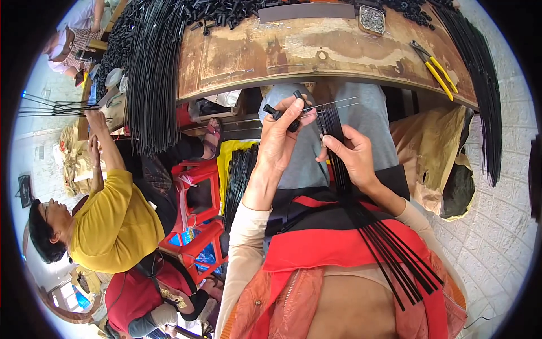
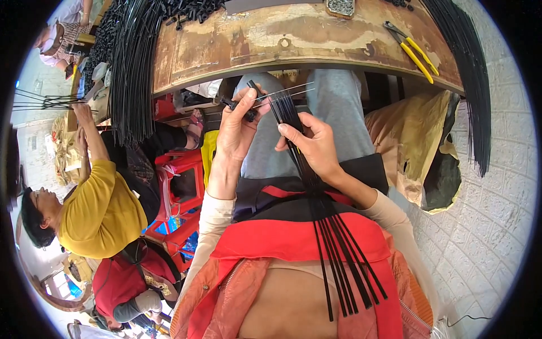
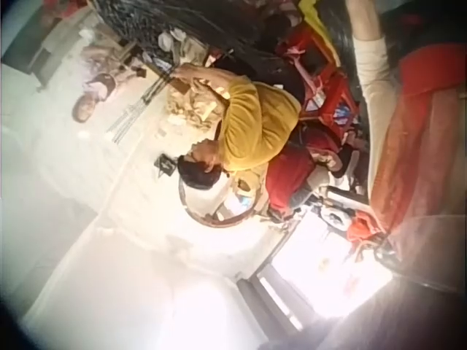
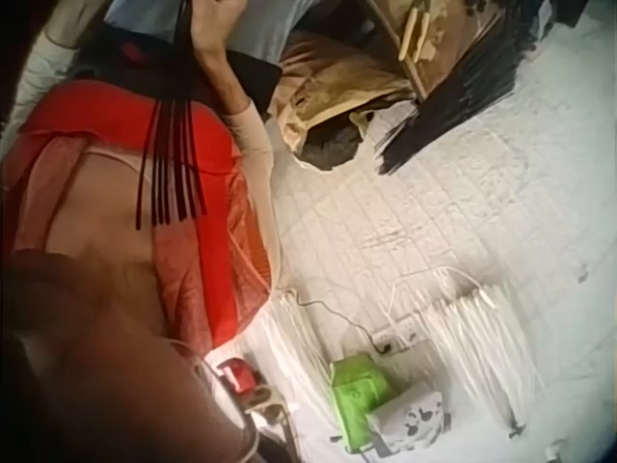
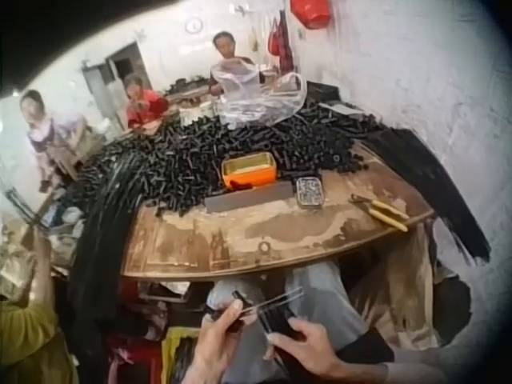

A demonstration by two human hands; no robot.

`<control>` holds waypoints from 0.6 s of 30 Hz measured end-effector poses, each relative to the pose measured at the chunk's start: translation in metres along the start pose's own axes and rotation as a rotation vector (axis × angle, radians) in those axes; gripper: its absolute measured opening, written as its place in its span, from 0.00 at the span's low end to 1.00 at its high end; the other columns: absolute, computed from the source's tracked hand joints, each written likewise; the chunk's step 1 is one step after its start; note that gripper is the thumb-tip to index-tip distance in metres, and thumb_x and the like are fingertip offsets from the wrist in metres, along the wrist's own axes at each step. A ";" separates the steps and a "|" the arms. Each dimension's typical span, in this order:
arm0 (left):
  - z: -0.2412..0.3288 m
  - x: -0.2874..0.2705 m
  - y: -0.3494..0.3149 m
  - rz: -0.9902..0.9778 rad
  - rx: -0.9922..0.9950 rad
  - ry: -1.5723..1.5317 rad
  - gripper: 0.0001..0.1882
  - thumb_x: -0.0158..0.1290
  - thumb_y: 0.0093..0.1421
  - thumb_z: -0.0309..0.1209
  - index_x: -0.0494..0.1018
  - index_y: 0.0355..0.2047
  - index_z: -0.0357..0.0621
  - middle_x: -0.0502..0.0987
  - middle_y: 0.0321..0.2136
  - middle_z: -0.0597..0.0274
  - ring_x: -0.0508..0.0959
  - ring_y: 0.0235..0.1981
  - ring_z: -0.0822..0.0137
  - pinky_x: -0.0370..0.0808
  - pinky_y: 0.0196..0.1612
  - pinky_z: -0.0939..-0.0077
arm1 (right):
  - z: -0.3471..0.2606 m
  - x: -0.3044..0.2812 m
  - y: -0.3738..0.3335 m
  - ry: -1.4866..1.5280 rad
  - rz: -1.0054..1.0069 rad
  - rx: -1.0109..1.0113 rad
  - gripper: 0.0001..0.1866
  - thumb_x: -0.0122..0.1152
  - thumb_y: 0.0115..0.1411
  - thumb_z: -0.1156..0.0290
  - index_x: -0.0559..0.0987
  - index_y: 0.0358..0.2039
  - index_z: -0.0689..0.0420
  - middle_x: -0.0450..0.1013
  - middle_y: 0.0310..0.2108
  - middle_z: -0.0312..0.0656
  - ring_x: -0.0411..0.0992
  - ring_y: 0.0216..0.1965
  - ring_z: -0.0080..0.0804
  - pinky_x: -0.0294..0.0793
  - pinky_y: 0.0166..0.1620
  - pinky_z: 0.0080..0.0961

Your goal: Assembling the ribs or slats of hand fans into a central holder at a production workbench.

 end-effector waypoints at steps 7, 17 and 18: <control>-0.004 0.002 0.001 -0.025 -0.005 -0.015 0.14 0.58 0.61 0.30 0.75 0.46 0.39 0.79 0.39 0.57 0.80 0.39 0.65 0.79 0.44 0.71 | 0.000 0.001 -0.001 0.014 -0.009 0.009 0.08 0.59 0.63 0.72 0.76 0.37 0.64 0.75 0.24 0.40 0.75 0.26 0.26 0.76 0.33 0.21; -0.001 0.001 0.002 -0.028 0.050 -0.009 0.19 0.56 0.62 0.27 0.70 0.53 0.40 0.78 0.39 0.56 0.80 0.38 0.65 0.81 0.44 0.70 | 0.001 -0.001 0.004 0.019 0.004 0.015 0.08 0.59 0.63 0.72 0.76 0.37 0.64 0.74 0.24 0.40 0.75 0.25 0.26 0.76 0.33 0.22; -0.002 0.000 0.003 -0.029 0.052 -0.008 0.19 0.56 0.62 0.27 0.70 0.53 0.40 0.78 0.39 0.56 0.80 0.38 0.65 0.81 0.44 0.70 | 0.001 -0.001 0.004 0.019 0.003 0.013 0.08 0.59 0.63 0.72 0.76 0.37 0.64 0.74 0.24 0.40 0.75 0.25 0.26 0.76 0.33 0.22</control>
Point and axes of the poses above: each hand's wrist, its own y-axis towards the middle knuckle, its own x-axis out of the palm, z = x × y, the point moved 5 cm from there along y, towards the middle knuckle
